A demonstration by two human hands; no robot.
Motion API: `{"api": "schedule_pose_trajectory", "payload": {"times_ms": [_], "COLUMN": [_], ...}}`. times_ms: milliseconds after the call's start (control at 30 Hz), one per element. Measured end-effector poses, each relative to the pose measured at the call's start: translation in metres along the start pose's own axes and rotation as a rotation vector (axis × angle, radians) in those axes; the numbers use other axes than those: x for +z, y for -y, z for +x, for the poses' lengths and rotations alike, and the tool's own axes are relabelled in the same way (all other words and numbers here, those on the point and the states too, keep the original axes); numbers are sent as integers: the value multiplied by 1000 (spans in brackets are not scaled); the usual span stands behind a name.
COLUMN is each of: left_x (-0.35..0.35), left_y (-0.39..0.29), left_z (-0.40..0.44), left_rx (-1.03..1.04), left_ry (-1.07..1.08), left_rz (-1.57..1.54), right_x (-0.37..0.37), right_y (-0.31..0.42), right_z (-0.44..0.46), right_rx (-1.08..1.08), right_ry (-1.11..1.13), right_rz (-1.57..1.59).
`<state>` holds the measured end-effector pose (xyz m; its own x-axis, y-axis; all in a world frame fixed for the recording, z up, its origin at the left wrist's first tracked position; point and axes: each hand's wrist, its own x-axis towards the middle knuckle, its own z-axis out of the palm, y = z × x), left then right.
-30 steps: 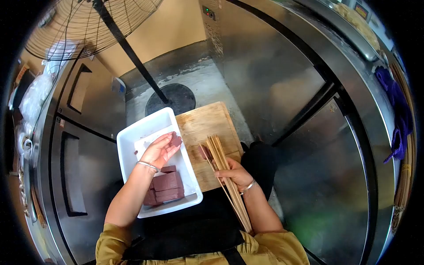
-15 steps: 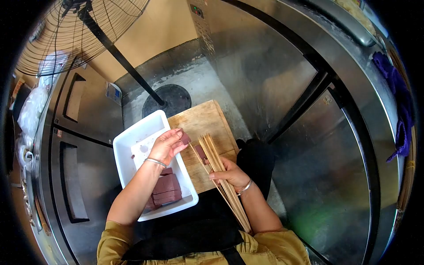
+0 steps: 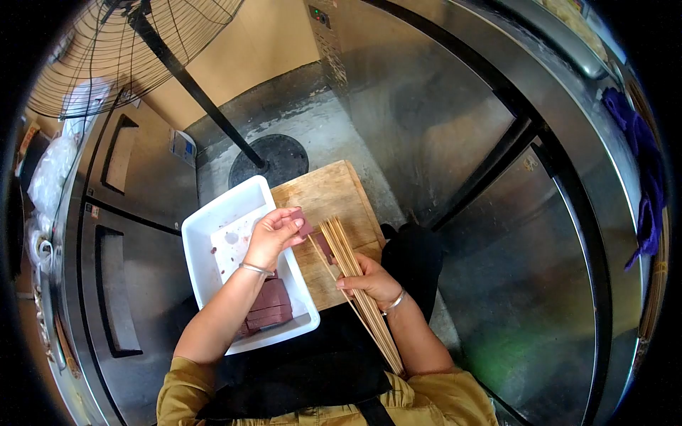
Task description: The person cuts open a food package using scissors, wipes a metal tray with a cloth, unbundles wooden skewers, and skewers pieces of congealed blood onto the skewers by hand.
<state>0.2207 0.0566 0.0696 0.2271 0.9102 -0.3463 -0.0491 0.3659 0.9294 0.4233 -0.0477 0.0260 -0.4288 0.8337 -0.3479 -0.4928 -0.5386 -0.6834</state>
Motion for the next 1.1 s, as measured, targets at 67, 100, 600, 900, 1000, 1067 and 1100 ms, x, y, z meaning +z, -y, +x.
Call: {"api": "schedule_pose_trajectory", "payload": {"times_ms": [67, 100, 600, 900, 1000, 1067, 1100], "left_x": [3, 4, 12, -121, -132, -138, -139], "left_y": [3, 5, 18, 10, 26, 31, 32], "left_z": [-2, -3, -21, -27, -46, -49, -50], "left_rx": [5, 2, -2, 176, -30, -11, 7], "left_ry": [-8, -14, 26, -97, 120, 183, 246], "left_rz": [20, 26, 83, 660, 842, 852, 866], "right_x": [-1, -1, 2, 2, 0, 1, 1], "right_y": [-2, -2, 0, -5, -6, -6, -5], "right_z": [1, 1, 1, 3, 5, 5, 4], "right_rx": [-4, -4, -47, -46, -35, -33, -31], "right_ry": [-1, -2, -57, -114, -95, -94, -93], "right_rz": [-9, -9, -40, 9, 6, 12, 21]}}
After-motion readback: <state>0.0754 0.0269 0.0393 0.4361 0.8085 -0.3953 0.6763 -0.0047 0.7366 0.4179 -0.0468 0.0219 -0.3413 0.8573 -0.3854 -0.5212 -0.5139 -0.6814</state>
